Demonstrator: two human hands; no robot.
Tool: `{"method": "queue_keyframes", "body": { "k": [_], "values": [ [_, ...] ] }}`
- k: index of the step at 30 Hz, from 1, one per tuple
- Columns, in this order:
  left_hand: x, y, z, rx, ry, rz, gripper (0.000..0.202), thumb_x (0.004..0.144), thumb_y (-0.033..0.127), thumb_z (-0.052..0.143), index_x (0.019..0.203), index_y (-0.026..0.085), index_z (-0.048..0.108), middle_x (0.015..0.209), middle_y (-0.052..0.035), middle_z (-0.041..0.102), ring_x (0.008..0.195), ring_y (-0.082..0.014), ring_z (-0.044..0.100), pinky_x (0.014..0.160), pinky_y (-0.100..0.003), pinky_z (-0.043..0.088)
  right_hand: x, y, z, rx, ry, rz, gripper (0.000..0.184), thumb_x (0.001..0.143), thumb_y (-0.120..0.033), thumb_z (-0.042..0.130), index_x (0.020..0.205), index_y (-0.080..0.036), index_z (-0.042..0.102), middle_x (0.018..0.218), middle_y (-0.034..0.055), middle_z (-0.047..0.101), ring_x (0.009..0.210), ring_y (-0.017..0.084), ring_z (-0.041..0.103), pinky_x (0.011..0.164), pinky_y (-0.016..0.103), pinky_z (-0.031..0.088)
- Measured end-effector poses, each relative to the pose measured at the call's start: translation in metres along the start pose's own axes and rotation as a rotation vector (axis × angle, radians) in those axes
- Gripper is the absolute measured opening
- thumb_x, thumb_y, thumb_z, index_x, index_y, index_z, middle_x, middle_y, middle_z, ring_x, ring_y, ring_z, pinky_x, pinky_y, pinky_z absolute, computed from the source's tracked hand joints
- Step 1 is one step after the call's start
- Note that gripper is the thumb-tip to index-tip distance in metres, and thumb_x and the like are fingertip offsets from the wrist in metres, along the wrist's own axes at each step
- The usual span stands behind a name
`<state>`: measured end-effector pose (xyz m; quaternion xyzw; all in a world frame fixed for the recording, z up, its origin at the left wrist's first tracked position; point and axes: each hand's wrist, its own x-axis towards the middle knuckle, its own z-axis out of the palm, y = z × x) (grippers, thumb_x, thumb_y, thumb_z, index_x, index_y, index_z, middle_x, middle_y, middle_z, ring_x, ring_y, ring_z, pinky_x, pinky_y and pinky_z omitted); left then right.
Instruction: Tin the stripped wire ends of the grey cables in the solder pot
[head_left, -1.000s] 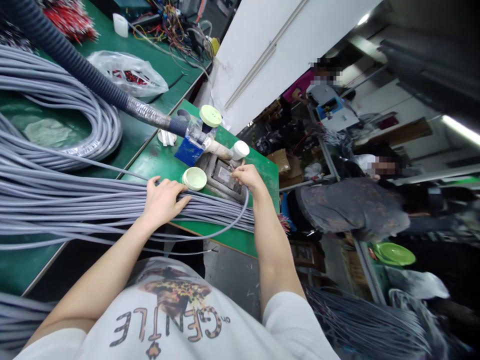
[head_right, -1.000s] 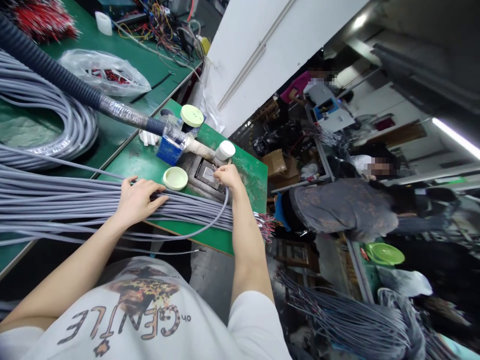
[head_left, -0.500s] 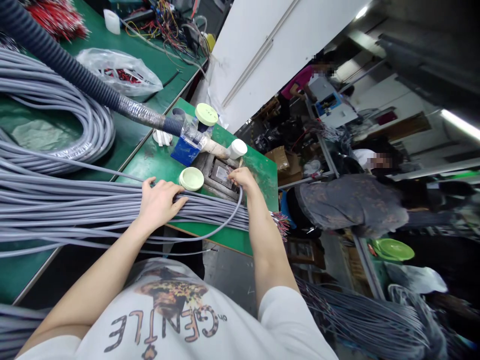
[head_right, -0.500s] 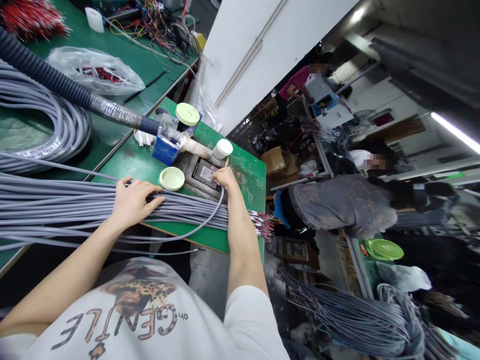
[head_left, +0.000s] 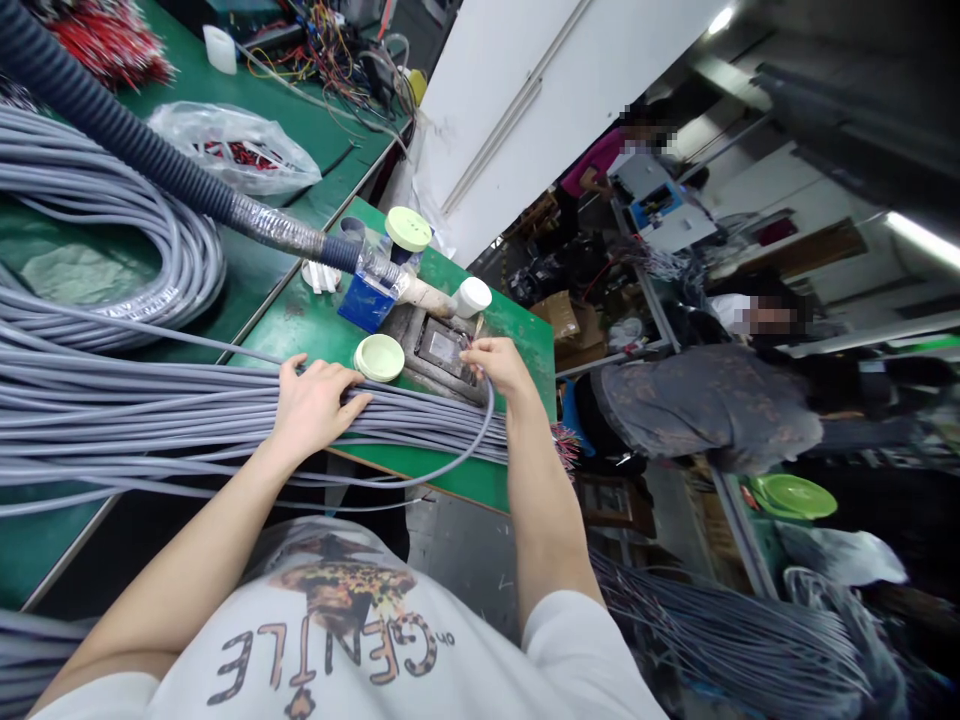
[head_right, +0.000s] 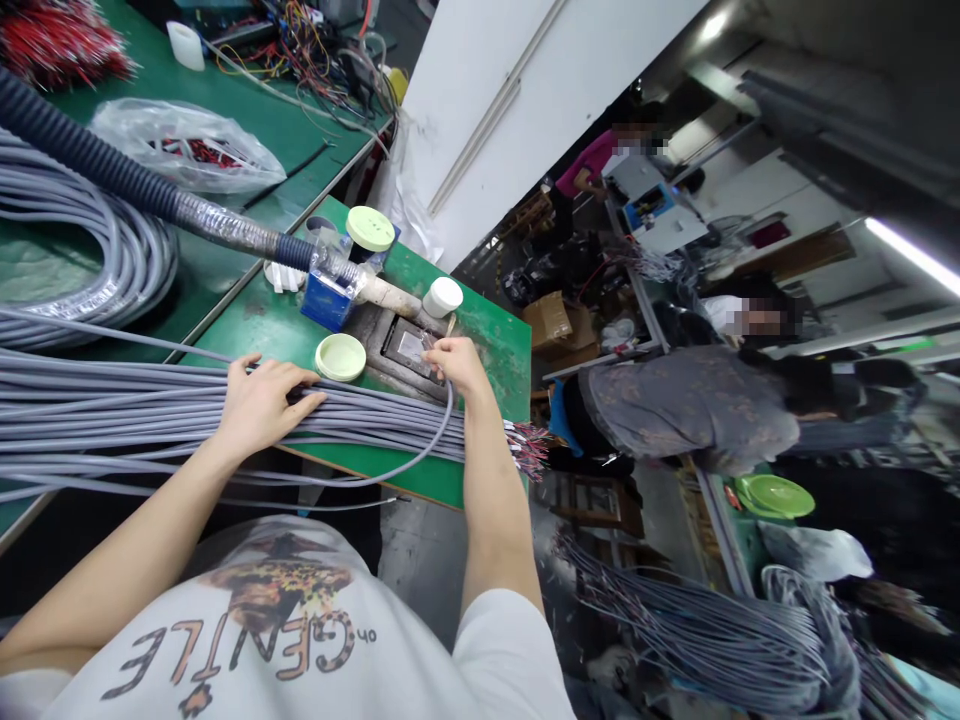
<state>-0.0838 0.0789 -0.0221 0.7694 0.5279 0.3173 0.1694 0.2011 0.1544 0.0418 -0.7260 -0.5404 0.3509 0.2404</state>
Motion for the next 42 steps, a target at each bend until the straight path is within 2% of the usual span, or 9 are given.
{"method": "queue_keyframes", "body": {
  "k": [5,10,18,24,27,30,33,37,42],
  "values": [
    [0.001,-0.002,0.001,0.010,0.005,-0.008,0.023,0.083,0.046,0.057,0.088,0.026,0.069,0.088,-0.0048,0.074,0.091,-0.0269,0.062,0.101,-0.052,0.024,-0.067,-0.010,-0.006,0.152,-0.110,-0.156,0.029,0.063,-0.035,0.070,0.050,-0.017,0.050,0.045,-0.0037,0.052,0.038,0.008,0.045,0.041,0.021,0.034],
    [0.001,0.002,0.000,0.049,0.016,-0.004,0.023,0.083,0.046,0.057,0.088,0.026,0.068,0.087,-0.0038,0.073,0.088,-0.0257,0.062,0.100,-0.050,0.026,-0.115,-0.007,0.000,0.224,-0.131,-0.187,0.031,0.066,-0.038,0.071,0.051,-0.017,0.052,0.046,-0.0028,0.054,0.040,0.009,0.047,0.042,0.022,0.037],
    [0.002,0.009,-0.003,0.060,0.034,-0.031,0.021,0.081,0.044,0.058,0.086,0.026,0.068,0.086,-0.0029,0.073,0.088,-0.0257,0.063,0.101,-0.050,0.025,-0.145,0.012,0.011,0.345,-0.138,-0.161,0.029,0.066,-0.034,0.070,0.051,-0.017,0.053,0.045,-0.0031,0.054,0.036,0.008,0.047,0.039,0.019,0.035],
    [-0.020,0.039,0.003,-0.305,0.284,-0.071,0.016,0.083,0.035,0.058,0.081,0.022,0.067,0.085,-0.0045,0.071,0.086,-0.0210,0.063,0.087,-0.039,0.045,-0.162,0.011,0.019,0.454,-0.188,-0.115,0.016,0.065,-0.031,0.071,0.065,-0.015,0.067,0.048,-0.0037,0.057,0.039,0.007,0.050,0.040,0.019,0.038],
    [-0.040,0.061,0.016,-0.634,0.163,-0.108,0.014,0.080,0.033,0.063,0.081,0.020,0.068,0.084,-0.0045,0.069,0.082,-0.0185,0.062,0.081,-0.034,0.049,-0.166,0.014,0.022,0.534,-0.201,-0.104,0.024,0.065,-0.029,0.072,0.085,-0.015,0.072,0.050,-0.0047,0.059,0.038,0.007,0.049,0.040,0.019,0.039],
    [-0.053,0.079,0.028,-1.013,-0.076,-0.283,0.018,0.075,0.036,0.069,0.080,0.018,0.069,0.079,-0.0040,0.068,0.073,-0.0164,0.062,0.072,-0.030,0.050,-0.168,0.020,0.026,0.599,-0.218,-0.099,0.041,0.066,-0.029,0.072,0.104,-0.015,0.069,0.050,-0.0061,0.059,0.038,0.007,0.050,0.040,0.019,0.040],
    [-0.056,0.092,0.036,-1.303,-0.254,-0.450,0.027,0.070,0.039,0.074,0.085,0.016,0.070,0.077,-0.0036,0.069,0.071,-0.0151,0.063,0.074,-0.030,0.050,-0.169,0.025,0.029,0.647,-0.250,-0.102,0.057,0.067,-0.029,0.073,0.121,-0.015,0.061,0.048,-0.0080,0.058,0.038,0.007,0.050,0.041,0.018,0.040],
    [-0.051,0.105,0.038,-1.512,-0.346,-0.516,0.035,0.066,0.039,0.079,0.090,0.015,0.068,0.075,-0.0021,0.068,0.069,-0.0133,0.062,0.073,-0.028,0.049,-0.175,0.026,0.032,0.652,-0.264,-0.117,0.070,0.068,-0.027,0.072,0.134,-0.017,0.050,0.047,-0.0105,0.056,0.039,0.007,0.051,0.043,0.018,0.042],
    [-0.046,0.120,0.037,-1.543,-0.377,-0.521,0.025,0.068,0.032,0.078,0.077,0.014,0.063,0.067,0.0021,0.062,0.058,-0.0087,0.056,0.062,-0.023,0.045,-0.188,0.027,0.037,0.533,-0.186,-0.148,0.068,0.072,-0.023,0.067,0.137,-0.020,0.047,0.049,-0.0115,0.053,0.042,0.007,0.053,0.046,0.018,0.044]
  ]
}}
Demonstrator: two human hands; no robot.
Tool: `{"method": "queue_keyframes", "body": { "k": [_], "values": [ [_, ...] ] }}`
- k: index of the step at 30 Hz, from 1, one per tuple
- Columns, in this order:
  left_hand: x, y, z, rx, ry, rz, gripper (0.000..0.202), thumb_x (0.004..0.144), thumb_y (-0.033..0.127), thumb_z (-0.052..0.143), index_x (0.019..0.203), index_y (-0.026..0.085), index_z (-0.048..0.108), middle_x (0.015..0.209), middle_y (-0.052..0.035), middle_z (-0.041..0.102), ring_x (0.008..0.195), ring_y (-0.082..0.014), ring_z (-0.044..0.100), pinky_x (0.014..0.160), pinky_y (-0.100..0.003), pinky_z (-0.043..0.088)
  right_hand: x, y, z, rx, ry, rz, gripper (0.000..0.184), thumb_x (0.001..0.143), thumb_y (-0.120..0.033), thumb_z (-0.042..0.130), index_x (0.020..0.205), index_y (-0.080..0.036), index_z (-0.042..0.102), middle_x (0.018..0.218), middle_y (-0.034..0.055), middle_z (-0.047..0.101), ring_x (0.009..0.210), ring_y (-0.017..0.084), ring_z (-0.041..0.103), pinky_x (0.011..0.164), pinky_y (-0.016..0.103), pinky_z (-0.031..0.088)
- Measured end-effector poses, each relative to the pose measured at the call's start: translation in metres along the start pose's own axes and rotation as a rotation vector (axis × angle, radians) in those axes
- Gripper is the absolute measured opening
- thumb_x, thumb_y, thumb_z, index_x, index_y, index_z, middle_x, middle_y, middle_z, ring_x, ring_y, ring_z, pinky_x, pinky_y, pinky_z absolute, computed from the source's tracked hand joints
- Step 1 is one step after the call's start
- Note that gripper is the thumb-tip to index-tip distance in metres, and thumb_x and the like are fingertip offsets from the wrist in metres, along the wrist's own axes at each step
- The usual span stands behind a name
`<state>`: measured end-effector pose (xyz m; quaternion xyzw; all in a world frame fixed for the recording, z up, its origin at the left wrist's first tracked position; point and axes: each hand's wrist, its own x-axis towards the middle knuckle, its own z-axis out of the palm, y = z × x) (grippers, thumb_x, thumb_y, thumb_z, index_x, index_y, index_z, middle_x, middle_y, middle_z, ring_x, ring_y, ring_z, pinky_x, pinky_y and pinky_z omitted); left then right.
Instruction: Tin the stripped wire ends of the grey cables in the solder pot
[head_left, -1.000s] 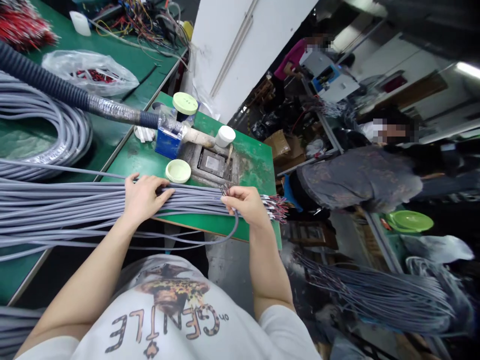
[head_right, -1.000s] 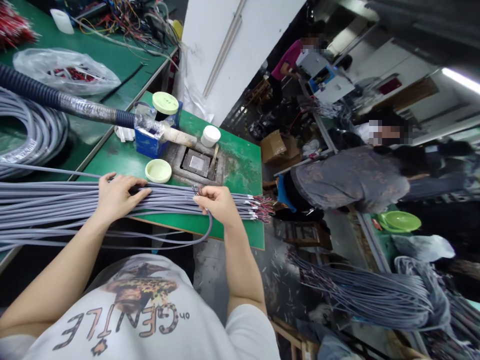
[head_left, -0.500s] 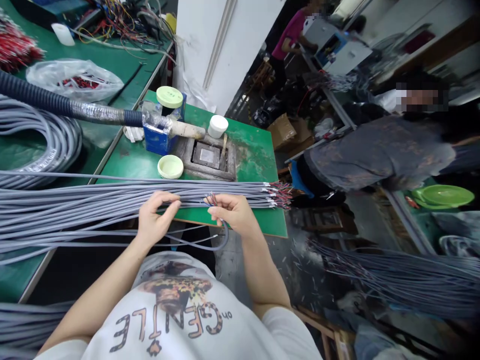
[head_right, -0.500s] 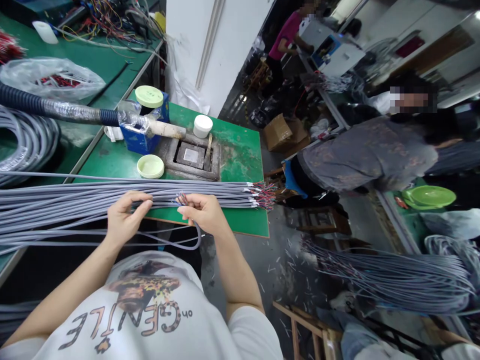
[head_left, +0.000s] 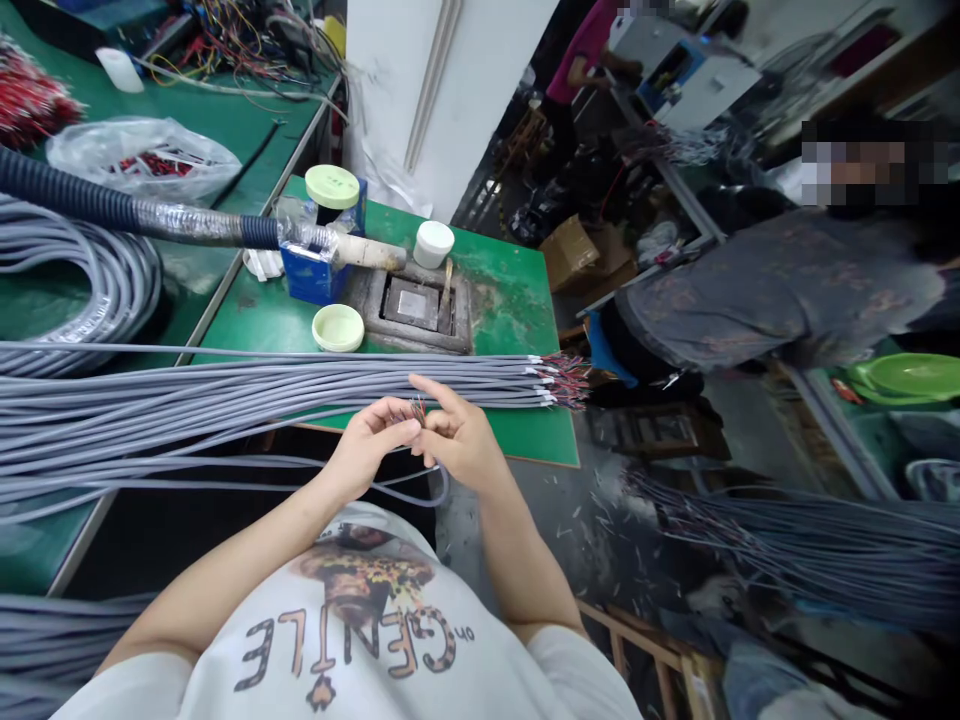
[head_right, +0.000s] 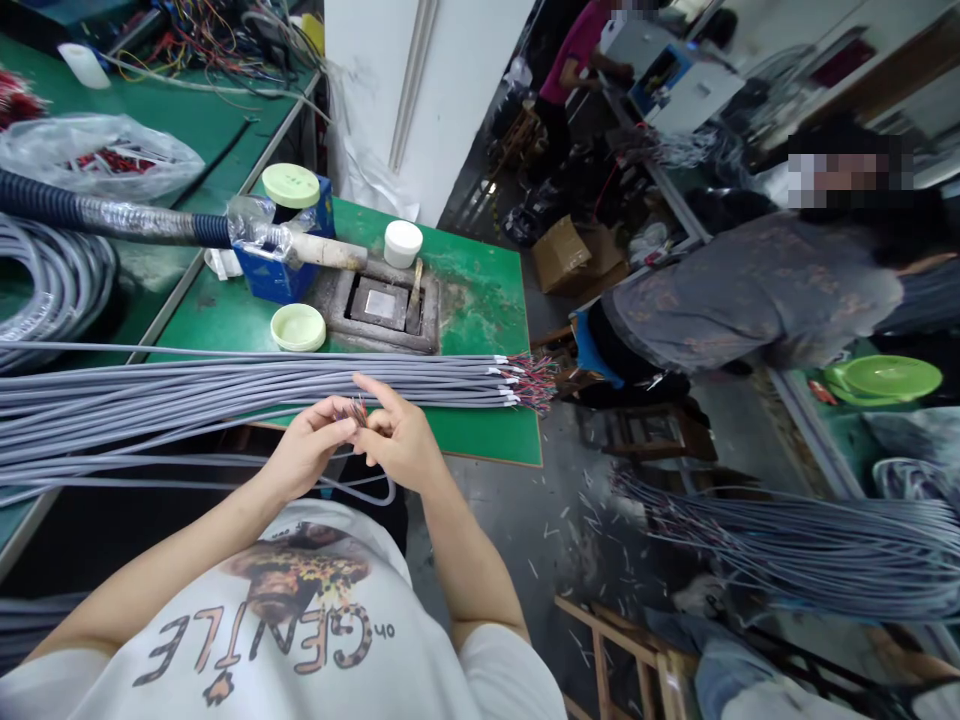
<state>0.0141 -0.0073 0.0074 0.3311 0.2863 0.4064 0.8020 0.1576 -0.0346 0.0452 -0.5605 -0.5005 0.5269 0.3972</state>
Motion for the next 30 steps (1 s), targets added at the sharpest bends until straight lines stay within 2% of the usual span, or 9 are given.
{"method": "queue_keyframes", "body": {
  "k": [6,15,19,21,23,24,26,28,30],
  "values": [
    [0.000,0.000,0.005,-0.050,0.000,-0.050,0.022,0.069,0.028,0.076,0.066,0.014,0.059,0.056,0.0041,0.056,0.051,-0.0088,0.053,0.056,-0.023,0.044,-0.009,0.003,0.007,-0.097,0.028,-0.023,0.067,0.074,-0.023,0.066,0.138,-0.023,0.046,0.052,-0.0106,0.056,0.045,0.007,0.053,0.051,0.020,0.047],
    [0.012,0.016,-0.002,-0.108,0.014,-0.063,0.024,0.068,0.030,0.077,0.066,0.014,0.059,0.058,0.0037,0.059,0.050,-0.0085,0.054,0.054,-0.023,0.044,0.014,-0.006,0.011,0.063,0.023,0.011,0.068,0.070,-0.023,0.069,0.135,-0.021,0.048,0.050,-0.0110,0.056,0.043,0.008,0.053,0.048,0.019,0.045],
    [0.016,0.017,-0.006,-0.076,-0.002,-0.047,0.025,0.070,0.032,0.076,0.067,0.014,0.059,0.057,0.0035,0.060,0.051,-0.0086,0.055,0.055,-0.023,0.045,0.021,-0.004,0.013,0.122,0.020,0.017,0.069,0.069,-0.026,0.070,0.134,-0.020,0.049,0.049,-0.0105,0.057,0.043,0.008,0.053,0.047,0.019,0.044],
    [0.015,0.020,-0.012,-0.013,-0.015,-0.037,0.024,0.072,0.036,0.074,0.072,0.015,0.062,0.063,0.0020,0.065,0.054,-0.0100,0.059,0.061,-0.025,0.049,0.019,-0.003,0.011,0.142,0.040,0.007,0.068,0.069,-0.026,0.071,0.133,-0.020,0.049,0.049,-0.0104,0.057,0.043,0.008,0.054,0.047,0.019,0.044],
    [0.011,0.026,-0.023,0.166,-0.070,-0.031,0.028,0.075,0.042,0.070,0.086,0.016,0.067,0.080,-0.0024,0.072,0.069,-0.0145,0.066,0.073,-0.030,0.052,0.011,-0.001,0.006,0.157,0.097,-0.005,0.066,0.069,-0.027,0.071,0.131,-0.020,0.051,0.050,-0.0094,0.060,0.042,0.008,0.054,0.046,0.020,0.044],
    [0.008,0.029,-0.029,0.316,-0.123,-0.037,0.034,0.078,0.044,0.067,0.098,0.017,0.068,0.093,-0.0051,0.073,0.082,-0.0177,0.068,0.082,-0.032,0.051,0.005,0.000,0.002,0.158,0.138,-0.007,0.063,0.069,-0.027,0.072,0.129,-0.020,0.052,0.052,-0.0084,0.062,0.042,0.008,0.054,0.045,0.020,0.044],
    [0.003,0.030,-0.042,0.717,-0.339,-0.073,0.044,0.078,0.047,0.065,0.111,0.017,0.067,0.113,-0.0089,0.070,0.105,-0.0236,0.064,0.094,-0.035,0.047,-0.011,0.006,-0.008,0.152,0.223,-0.005,0.053,0.069,-0.027,0.072,0.120,-0.019,0.058,0.055,-0.0057,0.065,0.041,0.009,0.054,0.044,0.021,0.044],
    [0.001,0.020,-0.053,1.109,-0.539,-0.163,0.049,0.079,0.050,0.062,0.117,0.019,0.065,0.124,-0.0098,0.065,0.116,-0.0268,0.059,0.100,-0.037,0.042,-0.030,0.017,-0.020,0.144,0.291,0.010,0.040,0.070,-0.028,0.072,0.107,-0.018,0.063,0.057,-0.0037,0.066,0.041,0.009,0.055,0.043,0.022,0.044],
    [0.004,-0.003,-0.061,1.424,-0.608,-0.271,0.059,0.077,0.054,0.060,0.124,0.017,0.061,0.130,-0.0137,0.060,0.121,-0.0310,0.055,0.102,-0.040,0.040,-0.050,0.034,-0.030,0.148,0.340,0.035,0.030,0.070,-0.028,0.071,0.097,-0.018,0.065,0.056,-0.0026,0.066,0.042,0.010,0.056,0.043,0.023,0.044]
  ]
}}
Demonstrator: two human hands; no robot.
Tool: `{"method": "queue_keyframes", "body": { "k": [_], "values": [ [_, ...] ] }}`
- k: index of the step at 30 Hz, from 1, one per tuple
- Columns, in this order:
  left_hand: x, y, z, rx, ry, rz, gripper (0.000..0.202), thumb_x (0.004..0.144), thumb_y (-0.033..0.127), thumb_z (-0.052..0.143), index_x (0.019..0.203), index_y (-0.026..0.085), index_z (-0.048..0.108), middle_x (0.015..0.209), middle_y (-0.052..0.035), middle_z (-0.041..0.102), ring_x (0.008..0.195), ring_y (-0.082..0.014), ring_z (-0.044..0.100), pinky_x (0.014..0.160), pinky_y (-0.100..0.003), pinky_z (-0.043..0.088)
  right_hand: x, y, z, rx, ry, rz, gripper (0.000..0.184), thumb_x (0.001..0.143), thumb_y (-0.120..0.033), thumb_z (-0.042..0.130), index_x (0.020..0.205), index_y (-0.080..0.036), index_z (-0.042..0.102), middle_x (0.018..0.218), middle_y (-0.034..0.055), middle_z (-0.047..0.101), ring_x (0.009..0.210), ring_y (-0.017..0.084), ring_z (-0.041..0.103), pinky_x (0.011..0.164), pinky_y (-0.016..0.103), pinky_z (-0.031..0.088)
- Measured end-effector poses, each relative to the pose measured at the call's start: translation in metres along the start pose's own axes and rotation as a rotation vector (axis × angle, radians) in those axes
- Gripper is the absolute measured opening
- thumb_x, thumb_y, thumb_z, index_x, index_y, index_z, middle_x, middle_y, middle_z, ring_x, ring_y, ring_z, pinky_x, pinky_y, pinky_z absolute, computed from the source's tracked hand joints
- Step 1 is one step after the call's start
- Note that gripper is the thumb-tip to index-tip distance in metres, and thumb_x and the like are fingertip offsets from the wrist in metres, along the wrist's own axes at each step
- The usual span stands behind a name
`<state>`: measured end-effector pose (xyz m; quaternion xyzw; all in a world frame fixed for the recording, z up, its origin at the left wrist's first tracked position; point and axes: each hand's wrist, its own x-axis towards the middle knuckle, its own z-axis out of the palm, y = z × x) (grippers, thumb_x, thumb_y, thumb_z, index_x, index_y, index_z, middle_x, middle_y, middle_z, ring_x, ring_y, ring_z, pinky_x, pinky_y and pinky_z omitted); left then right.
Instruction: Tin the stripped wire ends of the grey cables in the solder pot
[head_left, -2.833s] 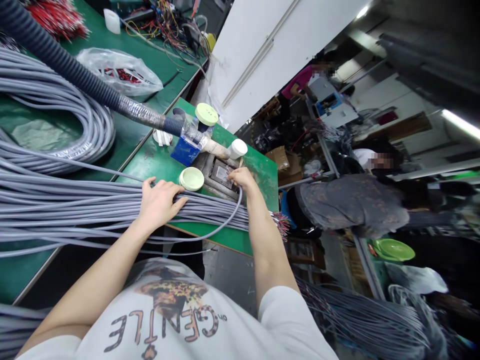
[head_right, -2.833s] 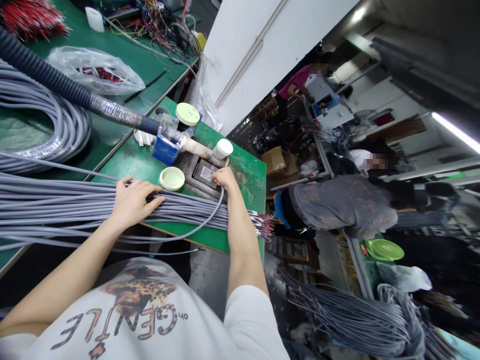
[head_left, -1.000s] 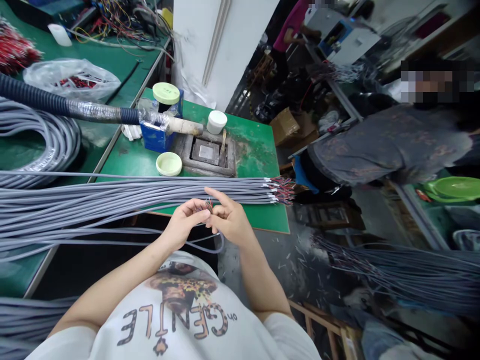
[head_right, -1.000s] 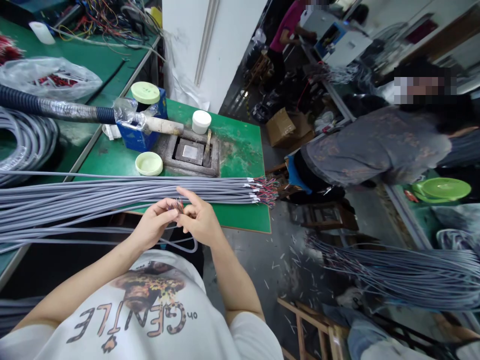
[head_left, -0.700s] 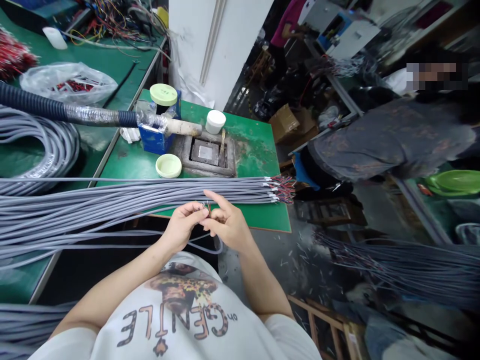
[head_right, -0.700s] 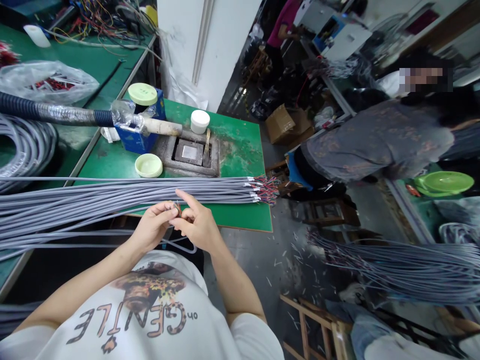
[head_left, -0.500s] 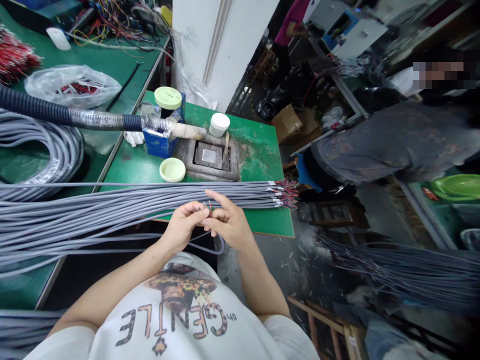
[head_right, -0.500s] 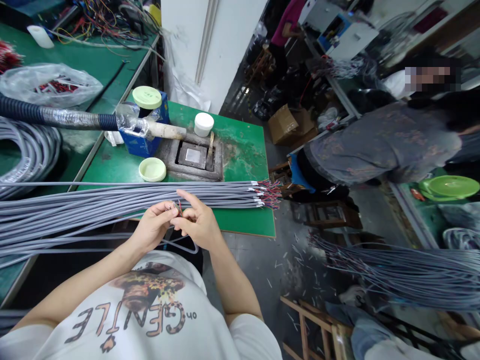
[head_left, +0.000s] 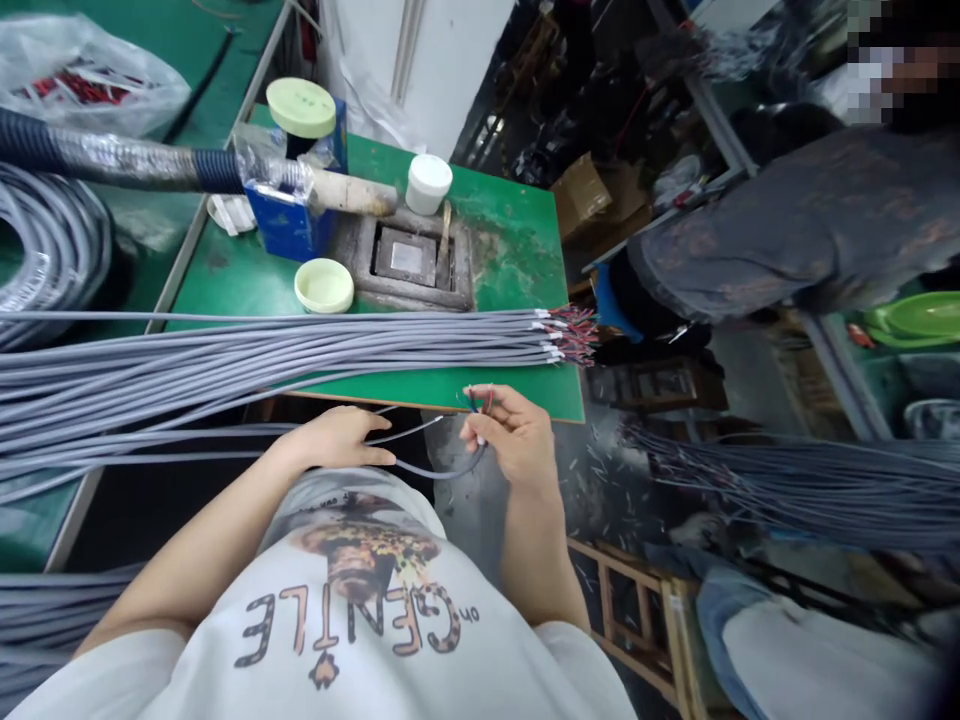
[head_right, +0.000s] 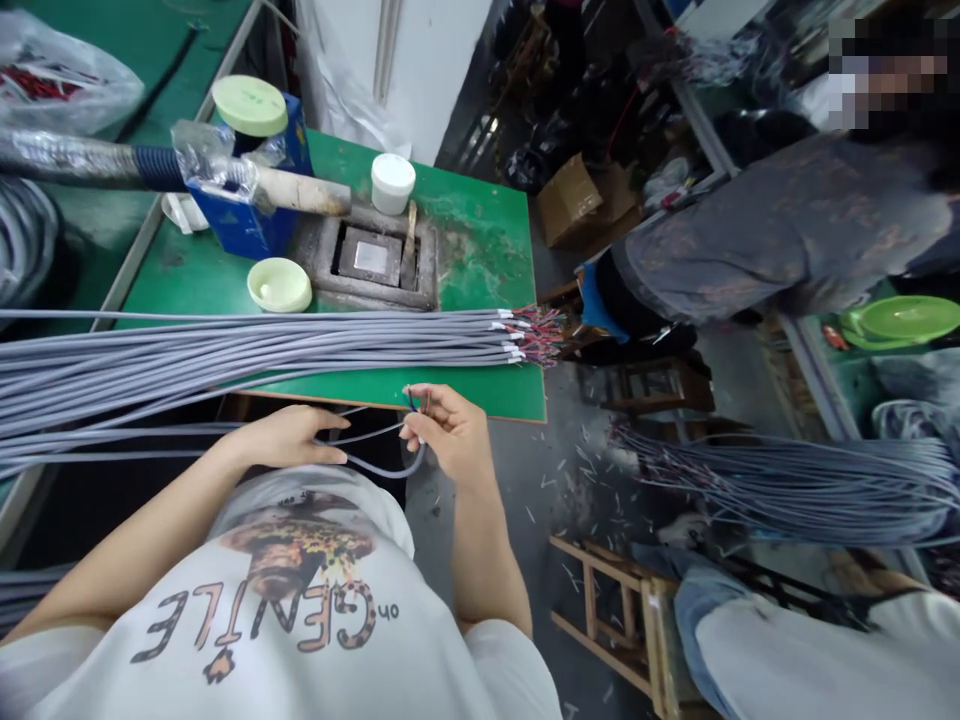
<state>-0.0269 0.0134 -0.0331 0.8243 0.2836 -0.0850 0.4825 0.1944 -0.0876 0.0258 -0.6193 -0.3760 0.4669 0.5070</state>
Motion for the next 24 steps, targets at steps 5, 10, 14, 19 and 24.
{"method": "queue_keyframes", "body": {
  "k": [5,10,14,19,24],
  "values": [
    [0.055,-0.041,0.044,0.320,-0.116,-0.345,0.105,0.059,0.066,0.068,0.144,0.014,0.035,0.154,-0.0224,0.022,0.142,-0.0416,0.018,0.111,-0.059,0.015,-0.027,0.046,-0.021,0.007,0.099,0.068,0.027,0.071,-0.030,0.070,0.093,-0.015,0.065,0.058,0.0005,0.068,0.050,0.013,0.062,0.043,0.020,0.041],
    [0.074,-0.075,0.054,0.115,-0.321,-0.371,0.121,0.052,0.074,0.066,0.147,0.011,0.027,0.149,-0.0247,0.033,0.132,-0.0375,0.042,0.102,-0.042,0.039,-0.033,0.068,-0.009,0.151,0.099,0.122,0.037,0.067,-0.030,0.072,0.099,-0.013,0.064,0.058,-0.0005,0.067,0.050,0.012,0.062,0.042,0.019,0.038],
    [0.064,-0.067,0.060,-0.094,-0.395,-0.394,0.111,0.057,0.078,0.060,0.142,0.009,0.038,0.121,-0.0237,0.063,0.096,-0.0321,0.066,0.075,-0.034,0.050,-0.031,0.062,-0.005,0.227,0.118,0.131,0.046,0.066,-0.033,0.072,0.106,-0.013,0.062,0.058,-0.0010,0.067,0.047,0.012,0.062,0.037,0.018,0.034],
    [0.055,-0.028,0.061,-0.311,-0.459,-0.138,0.074,0.061,0.069,0.065,0.116,0.020,0.066,0.106,-0.0096,0.071,0.090,-0.0264,0.065,0.064,-0.026,0.046,-0.036,0.041,-0.012,0.208,0.129,0.099,0.047,0.066,-0.033,0.072,0.107,-0.014,0.061,0.057,-0.0019,0.067,0.044,0.010,0.060,0.035,0.015,0.031],
    [0.050,0.021,0.067,-0.193,-0.558,0.232,0.040,0.074,0.049,0.065,0.108,0.028,0.070,0.100,-0.0025,0.073,0.091,-0.0231,0.065,0.078,-0.027,0.046,-0.058,0.041,-0.044,0.018,0.263,0.062,0.051,0.071,-0.041,0.068,0.114,-0.015,0.059,0.064,0.0005,0.068,0.049,0.012,0.062,0.040,0.019,0.040]
  ]
}}
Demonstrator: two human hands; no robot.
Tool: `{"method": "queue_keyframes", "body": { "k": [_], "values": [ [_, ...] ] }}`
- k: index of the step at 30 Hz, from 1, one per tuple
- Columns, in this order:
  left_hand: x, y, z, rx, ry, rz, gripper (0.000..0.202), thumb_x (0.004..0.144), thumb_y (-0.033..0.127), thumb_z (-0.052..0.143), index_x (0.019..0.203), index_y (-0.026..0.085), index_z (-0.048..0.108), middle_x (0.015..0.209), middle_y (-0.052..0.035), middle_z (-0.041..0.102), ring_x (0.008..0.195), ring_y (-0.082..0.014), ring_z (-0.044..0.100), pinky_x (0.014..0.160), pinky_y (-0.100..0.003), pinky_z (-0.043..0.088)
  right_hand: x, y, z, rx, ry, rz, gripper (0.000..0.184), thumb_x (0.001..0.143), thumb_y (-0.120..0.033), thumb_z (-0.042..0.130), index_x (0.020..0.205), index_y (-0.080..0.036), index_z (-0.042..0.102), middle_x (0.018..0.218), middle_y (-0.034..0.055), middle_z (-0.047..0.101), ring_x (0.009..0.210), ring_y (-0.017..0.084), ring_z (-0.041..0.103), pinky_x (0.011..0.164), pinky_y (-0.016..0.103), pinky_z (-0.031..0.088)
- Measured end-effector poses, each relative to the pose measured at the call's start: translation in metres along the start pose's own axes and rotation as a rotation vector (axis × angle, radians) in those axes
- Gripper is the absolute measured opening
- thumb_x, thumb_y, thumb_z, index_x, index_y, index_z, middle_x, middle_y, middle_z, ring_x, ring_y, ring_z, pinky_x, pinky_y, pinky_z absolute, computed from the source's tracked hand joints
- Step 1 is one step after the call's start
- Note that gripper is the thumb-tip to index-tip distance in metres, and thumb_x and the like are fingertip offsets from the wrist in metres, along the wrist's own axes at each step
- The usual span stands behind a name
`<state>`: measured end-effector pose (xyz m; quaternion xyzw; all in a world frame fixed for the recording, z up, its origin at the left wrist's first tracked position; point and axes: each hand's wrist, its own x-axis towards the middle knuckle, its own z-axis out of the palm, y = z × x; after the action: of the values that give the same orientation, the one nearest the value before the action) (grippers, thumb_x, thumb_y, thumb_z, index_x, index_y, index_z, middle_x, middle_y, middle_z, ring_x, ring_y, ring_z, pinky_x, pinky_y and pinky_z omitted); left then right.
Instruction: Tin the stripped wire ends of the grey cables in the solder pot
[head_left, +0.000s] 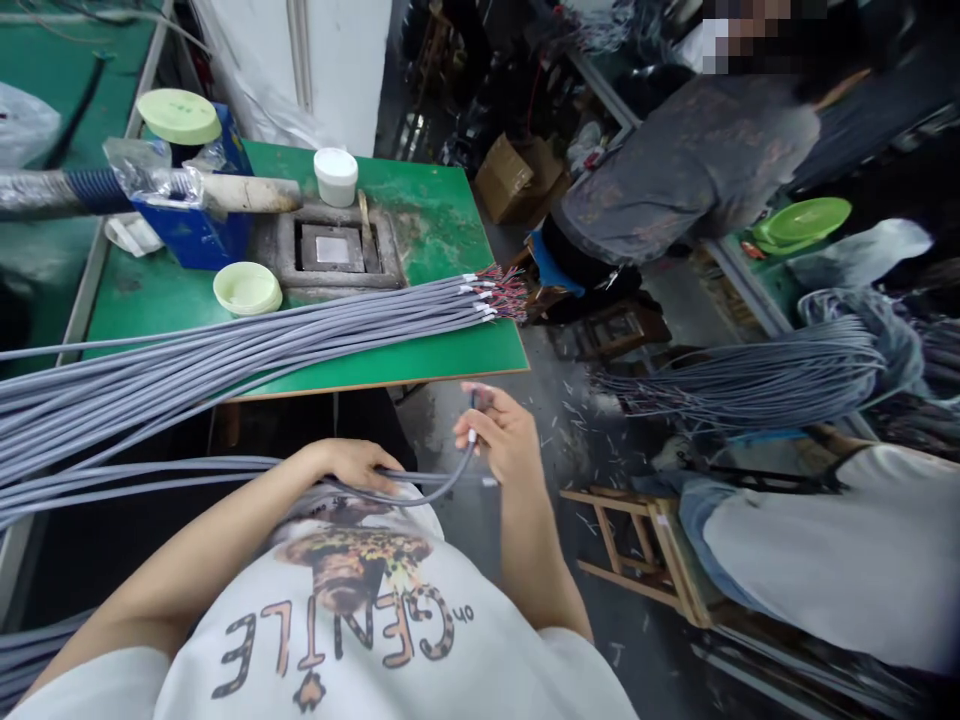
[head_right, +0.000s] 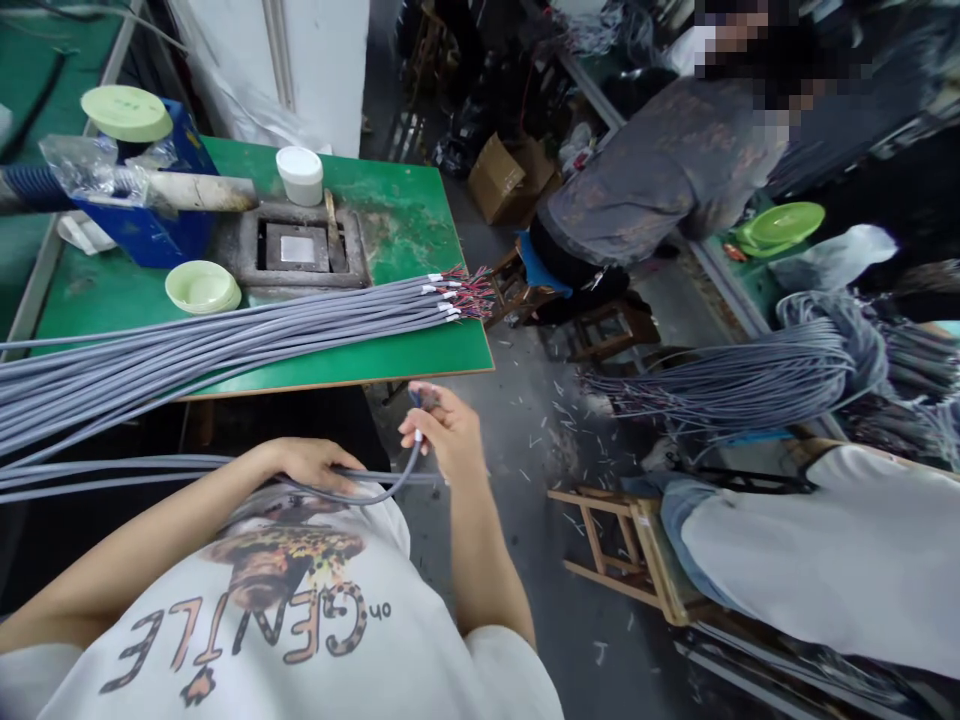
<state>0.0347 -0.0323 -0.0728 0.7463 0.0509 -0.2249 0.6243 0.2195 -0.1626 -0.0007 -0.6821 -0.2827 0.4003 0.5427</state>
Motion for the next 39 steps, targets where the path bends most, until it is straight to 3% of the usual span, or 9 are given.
{"method": "queue_keyframes", "body": {
  "k": [3,6,8,13,20,24,28,32,39],
  "values": [
    [-0.001,0.024,0.006,0.406,0.319,-0.078,0.031,0.072,0.037,0.068,0.099,0.021,0.072,0.094,-0.0100,0.073,0.091,-0.0279,0.064,0.080,-0.034,0.044,-0.004,0.024,-0.031,-0.308,0.258,-0.100,0.059,0.067,-0.041,0.071,0.118,-0.014,0.057,0.094,0.0112,0.072,0.079,0.020,0.068,0.064,0.032,0.054],
    [-0.025,0.041,-0.004,0.582,0.591,0.012,0.028,0.083,0.033,0.059,0.105,0.020,0.069,0.101,-0.0133,0.070,0.096,-0.0278,0.062,0.085,-0.037,0.042,-0.003,0.052,-0.048,-0.569,0.421,-0.136,0.067,0.068,-0.043,0.069,0.125,-0.012,0.053,0.116,0.0189,0.065,0.097,0.025,0.064,0.081,0.042,0.053],
    [-0.051,0.047,-0.017,0.619,0.749,0.015,0.028,0.088,0.036,0.053,0.103,0.020,0.070,0.098,-0.0123,0.070,0.093,-0.0261,0.062,0.084,-0.036,0.043,0.000,0.064,-0.044,-0.594,0.347,-0.112,0.055,0.075,-0.044,0.063,0.121,-0.013,0.057,0.102,0.0158,0.069,0.085,0.023,0.066,0.081,0.042,0.053],
    [-0.104,0.047,-0.038,0.854,1.113,-0.399,0.034,0.089,0.036,0.052,0.113,0.016,0.064,0.106,-0.0140,0.067,0.100,-0.0310,0.058,0.083,-0.040,0.043,0.013,0.060,0.008,-0.560,-0.073,-0.146,0.030,0.082,-0.036,0.058,0.104,-0.019,0.067,0.083,0.0063,0.073,0.075,0.019,0.068,0.076,0.035,0.054],
    [-0.098,0.044,-0.030,0.926,1.056,-0.487,0.047,0.082,0.032,0.062,0.124,0.012,0.055,0.118,-0.0165,0.059,0.107,-0.0326,0.054,0.086,-0.039,0.045,0.026,0.027,0.074,-0.435,-0.466,-0.153,0.024,0.082,-0.028,0.059,0.102,-0.020,0.069,0.084,0.0041,0.073,0.074,0.016,0.066,0.074,0.029,0.052],
    [-0.089,0.039,-0.037,0.926,1.039,-0.537,0.031,0.080,0.025,0.061,0.109,0.013,0.060,0.100,-0.0148,0.060,0.096,-0.0311,0.054,0.078,-0.037,0.046,0.027,0.026,0.099,-0.252,-0.666,-0.017,0.025,0.079,-0.028,0.063,0.100,-0.017,0.068,0.083,0.0040,0.072,0.071,0.013,0.065,0.070,0.027,0.051],
    [-0.091,0.035,-0.045,0.728,1.003,-0.364,0.005,0.080,0.020,0.054,0.081,0.018,0.058,0.081,-0.0065,0.059,0.080,-0.0227,0.055,0.072,-0.032,0.042,0.029,0.031,0.118,0.147,-0.802,0.203,0.043,0.075,-0.040,0.069,0.109,-0.016,0.060,0.082,0.0028,0.070,0.061,0.011,0.063,0.058,0.024,0.051],
    [-0.106,0.045,-0.050,0.372,0.906,-0.172,0.004,0.079,0.025,0.053,0.078,0.021,0.054,0.071,0.0012,0.056,0.065,-0.0156,0.051,0.062,-0.026,0.039,0.043,0.018,0.113,0.503,-0.592,0.235,0.049,0.072,-0.048,0.070,0.109,-0.020,0.055,0.086,0.0053,0.071,0.060,0.014,0.065,0.048,0.024,0.049],
    [-0.108,0.043,-0.051,0.298,0.770,-0.170,0.011,0.080,0.031,0.054,0.073,0.022,0.052,0.066,0.0033,0.055,0.060,-0.0151,0.048,0.058,-0.025,0.033,0.069,-0.022,0.058,0.585,0.207,-0.147,0.034,0.080,-0.052,0.059,0.094,-0.022,0.057,0.078,0.0035,0.069,0.045,0.010,0.051,0.042,0.025,0.042]
  ]
}}
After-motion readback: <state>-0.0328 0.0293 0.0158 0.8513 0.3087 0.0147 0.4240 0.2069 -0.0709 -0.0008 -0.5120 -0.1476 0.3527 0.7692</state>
